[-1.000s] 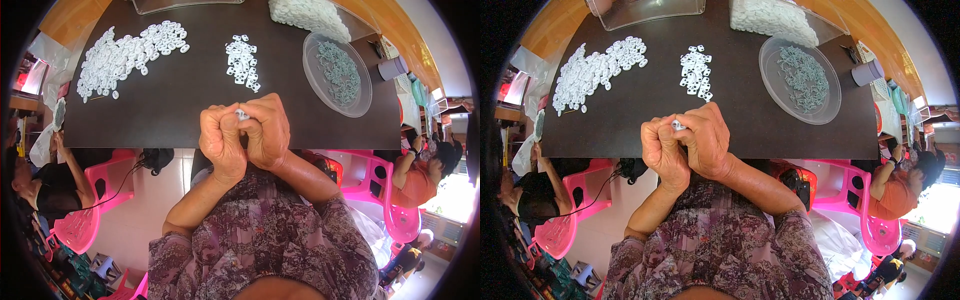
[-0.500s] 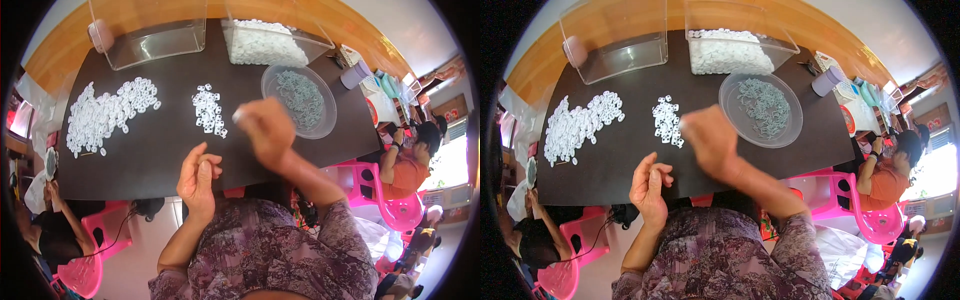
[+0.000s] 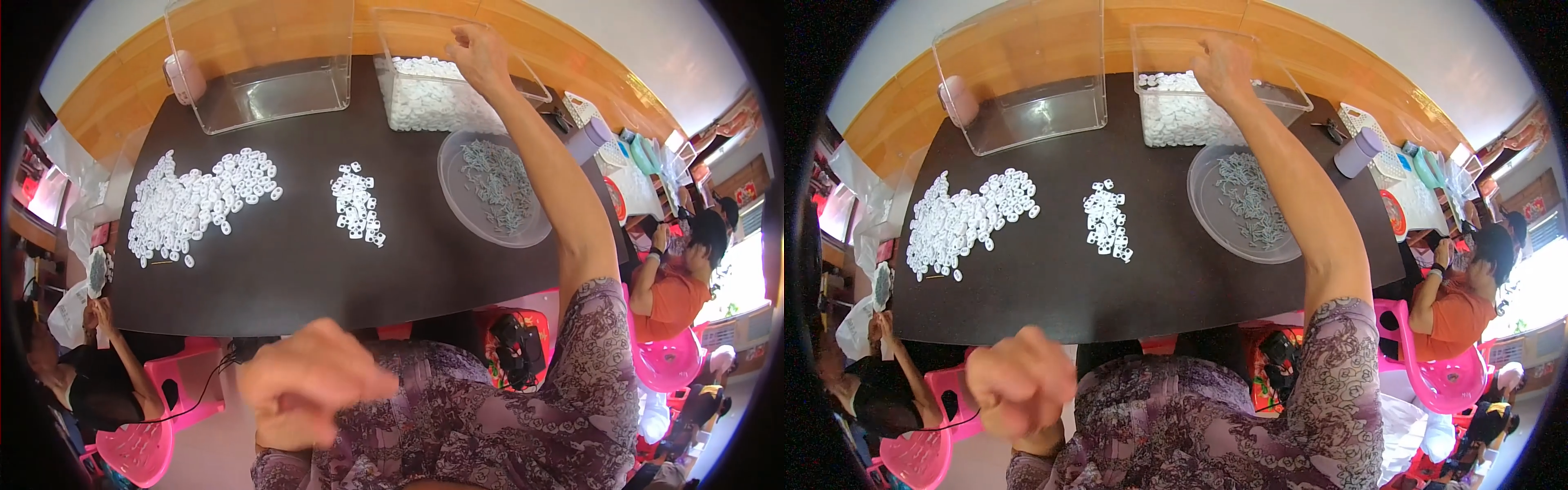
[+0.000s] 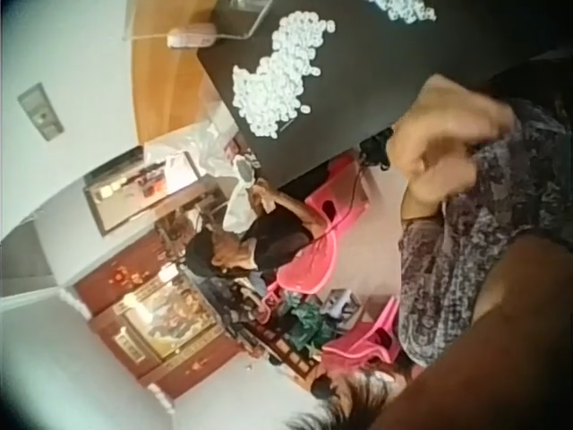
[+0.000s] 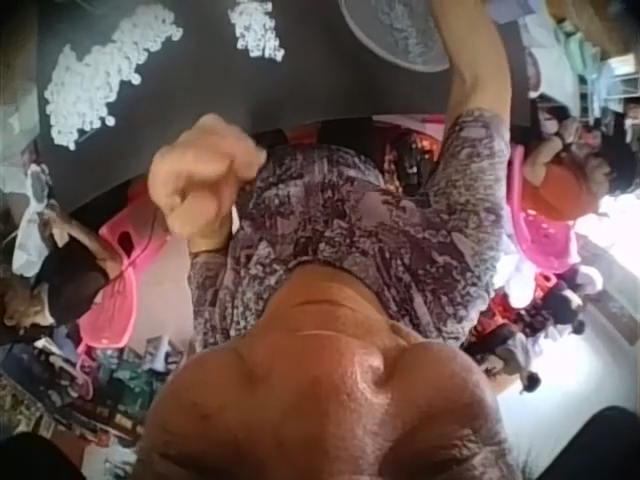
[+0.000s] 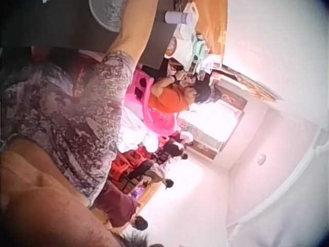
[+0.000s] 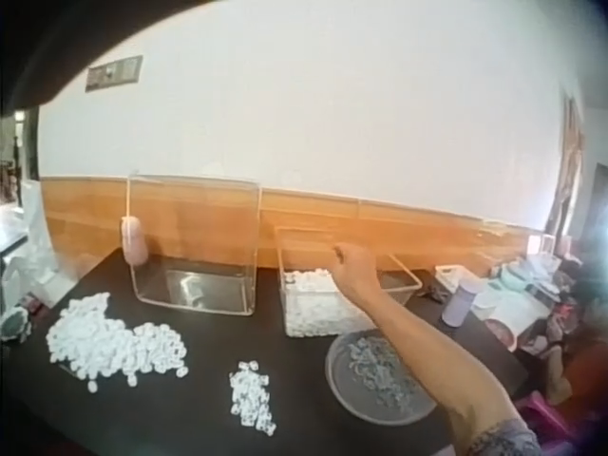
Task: Manually assembling plastic toy eyes by inserting small blue pieces into white eye socket components.
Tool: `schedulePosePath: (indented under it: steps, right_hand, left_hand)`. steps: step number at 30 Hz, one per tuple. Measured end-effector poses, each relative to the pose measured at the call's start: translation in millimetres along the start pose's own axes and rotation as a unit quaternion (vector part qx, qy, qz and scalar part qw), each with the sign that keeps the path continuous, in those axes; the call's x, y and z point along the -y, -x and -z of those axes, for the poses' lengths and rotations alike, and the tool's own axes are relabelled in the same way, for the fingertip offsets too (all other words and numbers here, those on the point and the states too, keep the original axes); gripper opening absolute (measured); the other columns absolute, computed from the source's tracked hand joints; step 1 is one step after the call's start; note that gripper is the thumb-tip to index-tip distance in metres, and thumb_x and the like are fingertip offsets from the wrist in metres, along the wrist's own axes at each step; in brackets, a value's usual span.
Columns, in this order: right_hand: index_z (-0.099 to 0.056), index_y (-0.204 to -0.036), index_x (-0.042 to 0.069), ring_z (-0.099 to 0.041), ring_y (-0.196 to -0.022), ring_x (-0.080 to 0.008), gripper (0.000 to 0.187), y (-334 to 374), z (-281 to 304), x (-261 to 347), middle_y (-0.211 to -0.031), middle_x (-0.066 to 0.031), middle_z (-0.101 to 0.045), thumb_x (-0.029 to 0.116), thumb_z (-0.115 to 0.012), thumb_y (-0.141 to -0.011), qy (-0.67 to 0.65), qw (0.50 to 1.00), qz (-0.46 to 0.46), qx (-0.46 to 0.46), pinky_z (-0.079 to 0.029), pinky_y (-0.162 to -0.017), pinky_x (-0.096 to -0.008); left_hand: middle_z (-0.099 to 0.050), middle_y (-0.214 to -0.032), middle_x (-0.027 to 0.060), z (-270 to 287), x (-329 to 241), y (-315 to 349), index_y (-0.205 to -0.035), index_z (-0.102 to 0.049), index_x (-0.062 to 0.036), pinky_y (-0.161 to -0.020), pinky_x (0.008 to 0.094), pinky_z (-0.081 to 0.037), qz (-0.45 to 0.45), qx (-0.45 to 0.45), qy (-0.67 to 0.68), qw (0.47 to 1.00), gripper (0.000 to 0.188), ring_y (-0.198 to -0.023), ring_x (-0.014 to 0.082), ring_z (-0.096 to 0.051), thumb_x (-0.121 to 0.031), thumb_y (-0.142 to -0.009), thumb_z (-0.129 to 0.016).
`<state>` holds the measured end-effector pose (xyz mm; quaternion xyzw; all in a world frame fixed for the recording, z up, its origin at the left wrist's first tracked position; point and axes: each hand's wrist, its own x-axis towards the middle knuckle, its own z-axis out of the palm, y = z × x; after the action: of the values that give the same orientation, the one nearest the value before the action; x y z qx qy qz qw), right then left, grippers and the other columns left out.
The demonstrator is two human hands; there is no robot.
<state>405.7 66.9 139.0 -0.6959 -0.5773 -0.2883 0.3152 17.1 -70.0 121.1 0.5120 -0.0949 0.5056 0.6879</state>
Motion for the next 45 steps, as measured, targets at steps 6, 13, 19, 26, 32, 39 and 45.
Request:
schedulePosePath:
  steps: [6,13,19,26,32,39,45]
  right_hand:
    - [-0.066,-0.094,0.001,-0.062,-0.076,-0.0146,0.020,55,34,39,-0.084,-0.0088,-0.067,0.011,-0.062,-0.078,-0.188,0.980,-0.069,-0.018,-0.047,-0.071,-0.0251]
    - [-0.066,-0.089,0.000,-0.059,-0.078,-0.0113,0.010,134,92,40,-0.082,-0.0051,-0.064,0.002,-0.060,-0.081,-0.180,0.981,-0.053,0.051,-0.046,-0.071,-0.0237]
    - [-0.065,-0.085,0.001,-0.058,-0.077,-0.0257,0.011,159,94,34,-0.079,-0.0106,-0.062,0.000,-0.063,-0.074,-0.150,0.981,0.022,0.120,-0.047,-0.070,-0.0321]
    - [-0.066,-0.083,0.004,-0.058,-0.077,-0.0293,0.011,185,72,-8,-0.078,-0.0114,-0.063,0.008,-0.064,-0.073,-0.096,0.975,-0.017,0.198,-0.046,-0.070,-0.0371]
    - [-0.065,-0.076,0.006,-0.057,-0.077,-0.0318,0.010,186,44,0,-0.075,-0.0125,-0.061,0.014,-0.064,-0.071,-0.060,0.969,0.026,0.239,-0.044,-0.068,-0.0415]
    - [-0.059,-0.068,0.003,-0.056,-0.077,-0.0346,0.012,189,33,0,-0.072,-0.0156,-0.059,0.014,-0.061,-0.072,-0.011,0.967,0.072,0.245,-0.044,-0.067,-0.0448]
    - [-0.057,-0.069,0.002,-0.056,-0.075,-0.0372,0.010,185,20,-1,-0.073,-0.0179,-0.059,0.010,-0.057,-0.073,0.004,0.961,0.062,0.271,-0.044,-0.066,-0.0469]
  left_hand:
    - [-0.066,-0.087,0.0086,-3,-43,-21,-0.091,-0.061,-0.0111,-0.066,0.0294,-0.043,0.071,0.157,0.221,0.960,0.012,-0.085,0.0216,-0.051,-0.019,-0.090,-0.051]
    - [-0.067,-0.088,-0.0003,-32,-45,-25,-0.079,-0.059,-0.0136,-0.065,0.0310,-0.042,0.168,0.060,0.233,0.956,0.009,-0.089,0.0199,-0.051,-0.014,-0.088,-0.058]
    - [-0.066,-0.083,0.0013,-54,-45,-17,-0.079,-0.060,-0.0114,-0.061,0.0337,-0.041,0.201,-0.003,0.293,0.935,0.012,-0.080,0.0197,-0.050,-0.020,-0.088,-0.060]
    - [-0.066,-0.089,0.0073,-15,4,-45,-0.092,-0.059,-0.0080,-0.060,0.0273,-0.042,0.119,0.274,0.206,0.932,0.036,-0.074,0.0125,-0.051,-0.043,-0.085,-0.061]
    - [-0.056,-0.057,0.0065,-20,9,-18,-0.067,-0.055,-0.0053,-0.048,0.0266,-0.040,0.070,0.126,0.065,0.987,0.025,-0.054,0.0179,-0.049,-0.019,-0.086,-0.061]
    - [-0.062,-0.074,0.0076,44,39,20,-0.081,-0.059,0.0019,-0.060,0.0204,-0.040,0.211,-0.262,-0.320,0.886,0.013,-0.063,0.0084,-0.052,-0.010,-0.086,-0.057]
    - [-0.062,-0.075,0.0042,100,78,23,-0.084,-0.062,-0.0023,-0.060,0.0262,-0.043,0.211,-0.244,-0.443,0.837,0.007,-0.064,0.0127,-0.055,-0.008,-0.082,-0.060]
